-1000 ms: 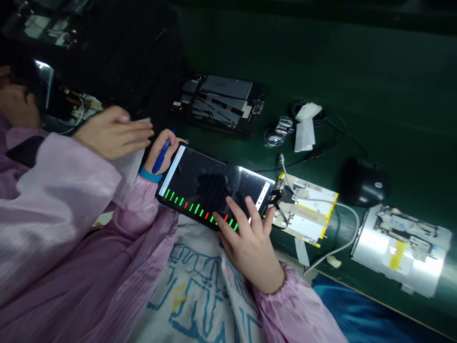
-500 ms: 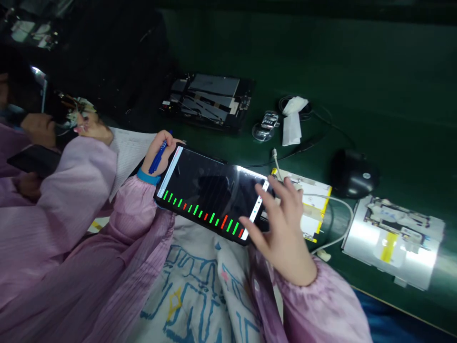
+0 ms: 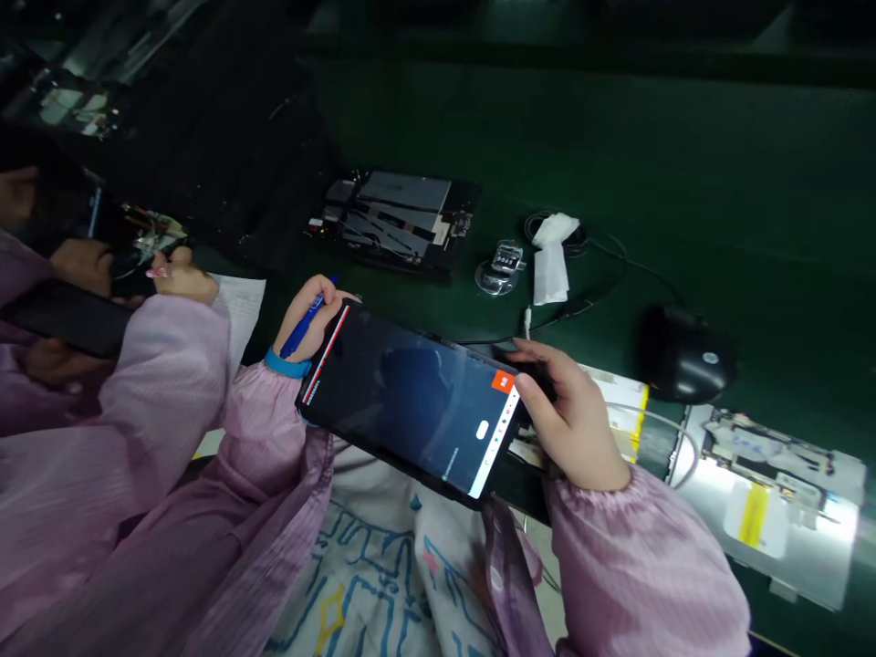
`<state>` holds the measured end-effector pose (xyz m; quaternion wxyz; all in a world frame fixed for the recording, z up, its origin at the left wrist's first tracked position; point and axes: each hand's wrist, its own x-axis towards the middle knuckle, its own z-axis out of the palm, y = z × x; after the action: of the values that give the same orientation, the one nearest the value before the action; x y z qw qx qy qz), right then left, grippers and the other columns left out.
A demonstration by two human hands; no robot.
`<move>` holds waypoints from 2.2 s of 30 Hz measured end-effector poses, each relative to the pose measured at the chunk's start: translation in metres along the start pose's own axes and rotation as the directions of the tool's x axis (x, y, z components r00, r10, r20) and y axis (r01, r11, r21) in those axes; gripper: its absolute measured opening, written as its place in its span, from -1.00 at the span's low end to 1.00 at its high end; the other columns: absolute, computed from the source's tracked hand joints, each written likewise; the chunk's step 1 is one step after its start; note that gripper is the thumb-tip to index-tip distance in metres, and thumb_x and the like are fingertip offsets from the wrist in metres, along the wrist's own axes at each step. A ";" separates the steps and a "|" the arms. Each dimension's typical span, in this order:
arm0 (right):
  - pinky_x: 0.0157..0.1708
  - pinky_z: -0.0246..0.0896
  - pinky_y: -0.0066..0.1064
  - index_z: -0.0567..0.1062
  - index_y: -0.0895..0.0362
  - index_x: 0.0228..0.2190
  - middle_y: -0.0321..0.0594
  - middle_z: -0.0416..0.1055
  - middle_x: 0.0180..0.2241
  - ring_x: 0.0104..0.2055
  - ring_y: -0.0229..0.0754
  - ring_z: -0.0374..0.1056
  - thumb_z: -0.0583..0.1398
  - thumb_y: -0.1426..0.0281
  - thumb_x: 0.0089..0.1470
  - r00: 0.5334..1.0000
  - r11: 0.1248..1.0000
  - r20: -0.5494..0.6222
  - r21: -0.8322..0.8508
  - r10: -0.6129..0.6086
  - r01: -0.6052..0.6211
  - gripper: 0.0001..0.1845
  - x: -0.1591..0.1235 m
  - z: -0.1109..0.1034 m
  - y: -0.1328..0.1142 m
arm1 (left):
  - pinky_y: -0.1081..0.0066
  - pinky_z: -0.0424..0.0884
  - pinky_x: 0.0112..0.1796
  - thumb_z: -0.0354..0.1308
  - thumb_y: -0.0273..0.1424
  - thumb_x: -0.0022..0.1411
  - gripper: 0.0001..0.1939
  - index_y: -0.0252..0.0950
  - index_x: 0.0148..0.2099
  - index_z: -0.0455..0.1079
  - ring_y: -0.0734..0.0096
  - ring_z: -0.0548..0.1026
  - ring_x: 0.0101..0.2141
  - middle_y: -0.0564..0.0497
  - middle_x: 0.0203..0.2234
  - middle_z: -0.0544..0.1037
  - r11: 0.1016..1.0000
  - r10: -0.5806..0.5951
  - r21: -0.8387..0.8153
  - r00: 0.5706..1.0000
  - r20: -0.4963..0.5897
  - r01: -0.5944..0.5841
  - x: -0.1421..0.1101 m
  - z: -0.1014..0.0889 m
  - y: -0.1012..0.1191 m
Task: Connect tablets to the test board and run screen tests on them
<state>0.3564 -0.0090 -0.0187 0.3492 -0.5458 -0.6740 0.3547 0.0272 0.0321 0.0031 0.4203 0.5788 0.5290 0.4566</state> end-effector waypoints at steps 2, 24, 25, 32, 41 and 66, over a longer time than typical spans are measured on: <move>-0.14 0.28 -0.10 0.42 0.10 -0.05 -0.06 0.50 -0.20 -0.15 0.01 0.41 0.10 0.08 0.14 1.000 1.000 -0.012 -0.020 -0.006 0.005 -0.54 0.000 -0.001 -0.001 | 0.39 0.37 -0.28 0.09 -0.33 0.22 -0.75 -0.24 -0.40 0.07 0.40 0.52 -0.33 0.03 -0.42 0.54 1.000 0.003 0.014 1.000 0.003 -0.003 0.000 0.000 0.002; -0.24 0.28 -0.26 0.49 0.09 -0.22 -0.14 0.49 -0.26 -0.21 -0.09 0.41 0.09 0.26 0.19 0.992 0.991 -0.010 -0.040 -0.124 0.124 -0.76 0.009 -0.010 0.001 | 0.39 0.39 -0.40 0.17 -0.29 0.18 -0.73 -0.23 -0.37 0.09 0.39 0.51 -0.42 0.01 -0.38 0.57 0.999 -0.026 0.025 0.999 -0.047 0.027 0.004 -0.001 -0.004; -0.25 0.29 -0.26 0.49 0.09 -0.23 -0.15 0.50 -0.27 -0.22 -0.09 0.41 0.10 0.26 0.18 0.992 0.991 -0.018 -0.040 -0.128 0.127 -0.77 0.009 -0.010 0.001 | 0.39 0.39 -0.40 0.16 -0.29 0.18 -0.73 -0.22 -0.37 0.09 0.38 0.51 -0.42 0.01 -0.39 0.57 0.999 -0.025 0.027 0.999 -0.049 0.026 0.004 -0.001 -0.004; -0.27 0.29 -0.26 0.49 0.06 -0.25 -0.19 0.49 -0.28 -0.23 -0.10 0.41 0.09 0.27 0.17 0.991 0.992 -0.045 -0.027 -0.127 0.126 -0.78 0.007 -0.010 0.001 | 0.36 0.41 -0.36 0.17 -0.29 0.15 -0.72 -0.22 -0.38 0.09 0.35 0.52 -0.37 0.02 -0.40 0.55 1.000 0.006 0.014 0.997 -0.072 -0.005 0.005 0.000 -0.007; -0.22 0.28 -0.27 0.49 0.09 -0.22 -0.17 0.48 -0.28 -0.21 -0.11 0.39 0.10 0.31 0.17 0.994 0.994 -0.031 -0.002 -0.109 0.109 -0.79 0.008 -0.014 0.000 | 0.40 0.40 -0.42 0.18 -0.29 0.14 -0.72 -0.22 -0.37 0.09 0.40 0.50 -0.46 0.04 -0.43 0.55 0.997 -0.032 -0.065 0.998 -0.059 0.028 0.008 -0.001 -0.009; -0.07 0.24 -0.13 0.42 0.08 -0.11 -0.09 0.41 -0.16 -0.06 -0.02 0.34 0.12 0.27 0.15 0.990 0.991 -0.054 -0.022 -0.130 0.129 -0.72 -0.005 -0.020 -0.009 | 0.41 0.38 -0.42 0.17 -0.30 0.12 -0.72 -0.21 -0.37 0.08 0.40 0.49 -0.46 0.07 -0.45 0.52 0.999 -0.025 -0.040 0.998 -0.062 0.022 0.010 -0.001 -0.014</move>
<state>0.3699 -0.0134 -0.0015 0.3847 -0.5138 -0.7015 0.3097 0.0232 0.0429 -0.0098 0.4203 0.5496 0.5394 0.4799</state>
